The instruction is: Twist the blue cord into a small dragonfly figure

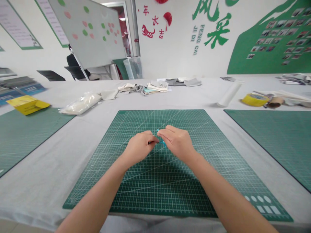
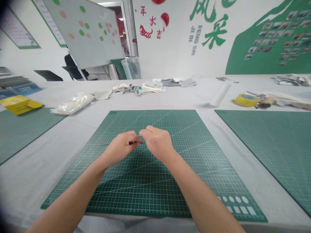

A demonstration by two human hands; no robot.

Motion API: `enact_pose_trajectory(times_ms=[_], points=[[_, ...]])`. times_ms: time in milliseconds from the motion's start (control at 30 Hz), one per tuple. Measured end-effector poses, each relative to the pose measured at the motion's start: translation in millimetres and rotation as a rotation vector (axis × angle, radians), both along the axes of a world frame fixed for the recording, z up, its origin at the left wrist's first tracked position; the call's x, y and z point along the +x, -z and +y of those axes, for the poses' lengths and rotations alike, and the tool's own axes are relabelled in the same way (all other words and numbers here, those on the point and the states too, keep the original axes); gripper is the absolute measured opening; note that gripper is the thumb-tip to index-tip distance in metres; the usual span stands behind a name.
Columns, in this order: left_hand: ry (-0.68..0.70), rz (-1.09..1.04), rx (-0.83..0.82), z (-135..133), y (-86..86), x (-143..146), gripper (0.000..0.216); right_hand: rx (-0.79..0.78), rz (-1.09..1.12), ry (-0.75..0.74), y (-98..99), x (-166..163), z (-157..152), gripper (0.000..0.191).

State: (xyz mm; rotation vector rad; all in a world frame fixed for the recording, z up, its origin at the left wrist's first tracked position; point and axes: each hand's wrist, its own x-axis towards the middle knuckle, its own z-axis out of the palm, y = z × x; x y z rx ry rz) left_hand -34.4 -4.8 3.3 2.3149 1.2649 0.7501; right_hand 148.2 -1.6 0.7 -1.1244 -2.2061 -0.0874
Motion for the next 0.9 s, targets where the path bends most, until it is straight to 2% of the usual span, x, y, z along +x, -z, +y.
enact_pose_trajectory(times_ms=[133, 233, 400, 500, 633, 800, 900], points=[[0.06, 0.009, -0.02, -3.4, -3.7, -1.5, 0.03, -0.072, 0.053, -0.02, -1.7, 5.6, 5.7, 0.028], [0.125, 0.036, -0.023, -5.6, -6.9, -3.2, 0.031, -0.159, 0.138, -0.09, -3.1, 10.2, 11.7, 0.023], [0.274, 0.075, -0.072, -8.3, -14.3, -5.2, 0.032, -0.379, 0.281, -0.199, -3.9, 15.8, 21.3, 0.014], [0.325, 0.011, -0.122, -9.1, -20.0, -6.6, 0.031, -0.53, 0.38, -0.201, 1.5, 19.0, 28.6, 0.012], [0.216, -0.186, -0.1, -6.8, -26.3, -10.0, 0.024, -0.701, 0.479, -0.116, 10.7, 22.8, 36.9, 0.019], [-0.051, -0.347, 0.021, -0.6, -27.9, -13.2, 0.018, -0.864, 0.676, -0.142, 10.9, 21.0, 34.7, 0.02], [-0.109, -0.422, 0.011, 1.7, -26.7, -12.8, 0.018, -0.935, 0.755, -0.155, 8.8, 17.6, 31.4, 0.021]])
